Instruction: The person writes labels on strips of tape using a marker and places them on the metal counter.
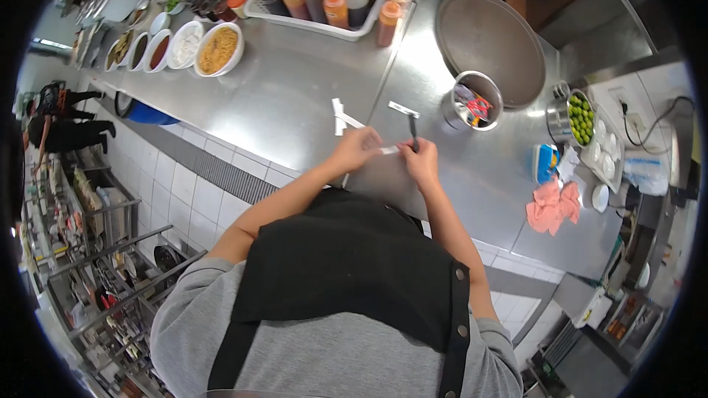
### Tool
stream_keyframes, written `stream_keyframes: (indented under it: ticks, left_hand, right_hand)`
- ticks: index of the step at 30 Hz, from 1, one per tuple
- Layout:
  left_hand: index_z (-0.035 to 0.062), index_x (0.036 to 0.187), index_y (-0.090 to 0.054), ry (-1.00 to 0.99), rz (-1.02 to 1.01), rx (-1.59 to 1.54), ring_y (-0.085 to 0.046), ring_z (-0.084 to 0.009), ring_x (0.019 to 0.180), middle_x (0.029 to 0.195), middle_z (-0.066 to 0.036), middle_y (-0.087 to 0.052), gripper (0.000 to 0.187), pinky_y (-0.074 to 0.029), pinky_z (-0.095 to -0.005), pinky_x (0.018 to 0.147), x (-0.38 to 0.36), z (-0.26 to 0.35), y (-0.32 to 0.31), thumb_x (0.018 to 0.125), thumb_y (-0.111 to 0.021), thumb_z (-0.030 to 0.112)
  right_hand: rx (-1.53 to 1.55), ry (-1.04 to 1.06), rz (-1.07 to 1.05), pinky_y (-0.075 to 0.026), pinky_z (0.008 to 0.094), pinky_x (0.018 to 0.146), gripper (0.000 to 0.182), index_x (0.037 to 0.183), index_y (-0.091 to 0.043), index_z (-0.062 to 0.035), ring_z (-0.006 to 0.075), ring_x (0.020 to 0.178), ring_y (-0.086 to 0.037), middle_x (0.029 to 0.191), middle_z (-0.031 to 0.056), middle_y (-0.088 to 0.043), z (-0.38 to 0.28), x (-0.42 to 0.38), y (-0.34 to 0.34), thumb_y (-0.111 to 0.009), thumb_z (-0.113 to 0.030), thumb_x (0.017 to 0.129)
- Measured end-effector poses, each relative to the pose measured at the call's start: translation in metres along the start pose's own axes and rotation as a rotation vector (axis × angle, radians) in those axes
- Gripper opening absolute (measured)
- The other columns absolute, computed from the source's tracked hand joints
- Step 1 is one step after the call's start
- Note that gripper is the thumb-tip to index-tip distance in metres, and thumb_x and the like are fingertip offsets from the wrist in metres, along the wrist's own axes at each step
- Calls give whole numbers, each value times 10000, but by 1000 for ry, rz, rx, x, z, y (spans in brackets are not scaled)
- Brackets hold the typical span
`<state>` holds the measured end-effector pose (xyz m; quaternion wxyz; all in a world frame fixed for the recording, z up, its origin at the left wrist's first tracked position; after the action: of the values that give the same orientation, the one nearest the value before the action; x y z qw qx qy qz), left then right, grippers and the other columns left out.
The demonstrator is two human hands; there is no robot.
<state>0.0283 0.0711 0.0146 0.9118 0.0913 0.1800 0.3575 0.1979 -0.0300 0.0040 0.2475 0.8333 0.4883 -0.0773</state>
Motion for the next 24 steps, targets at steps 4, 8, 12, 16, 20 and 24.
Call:
stream_keyframes:
  ticks: [4, 8, 12, 16, 20, 24]
  left_hand:
    - [25, 926, -744, -77, 112, 7, -735, -247, 808, 825, -130, -750, 167, -570, -351, 734, 0, -21, -11, 780, -811, 68]
    - [19, 906, -752, -79, 144, 35, -714, -303, 820, 856, -143, -741, 120, -560, -389, 768, 15, -6, -12, 814, -779, 90]
    - [26, 943, -759, -247, 231, 378, -668, -309, 968, 914, -131, -692, 104, -544, -380, 809, 19, 1, -25, 857, -749, 85]
    - [40, 1070, -729, -232, 267, 395, -627, -309, 1026, 1043, -122, -651, 227, -524, -400, 871, 7, 5, -33, 872, -755, 147]
    - [49, 1228, -626, -490, 479, 283, -620, -326, 1027, 1127, -116, -593, 393, -500, -423, 944, -31, 60, -5, 891, -742, 213]
    - [61, 1193, -601, -889, 289, 696, -624, -340, 1040, 1093, -128, -602, 316, -481, -447, 955, -52, 64, -35, 936, -685, 226]
  right_hand:
    - [43, -79, 67, -424, 255, 606, 145, 906, -738, 3, 79, 672, -592, 754, 26, -710, 24, -1, 3, -727, -140, 929]
    - [-51, -46, 150, -450, 299, 619, 151, 903, -732, 1, 136, 640, -595, 731, 47, -705, 26, 12, 11, -741, -149, 921]
    - [-465, 123, 241, -481, 364, 665, 187, 980, -719, 16, 233, 661, -611, 734, 86, -673, -13, 9, 23, -751, -154, 909]
    - [-453, 403, 289, -508, 388, 820, 323, 1210, -666, 17, 297, 915, -642, 1010, 181, -614, -22, -9, 27, -726, -114, 920]
    - [-441, 483, 107, -516, 353, 804, 303, 1218, -661, 41, 274, 914, -652, 980, 148, -584, -35, -41, 25, -701, -61, 935]
    - [-113, 302, -149, -520, 262, 696, 242, 1169, -680, 49, 157, 794, -667, 935, 66, -626, -36, -70, 20, -706, -1, 933]
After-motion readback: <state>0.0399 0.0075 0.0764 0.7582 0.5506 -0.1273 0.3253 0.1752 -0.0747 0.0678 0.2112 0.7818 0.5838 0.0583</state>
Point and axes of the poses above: each hand's wrist, its own x-axis towards the middle knuckle, its own y-axis out of the back of the hand, z = x × y, the point moved 6 cm from there along x, towards the middle knuckle
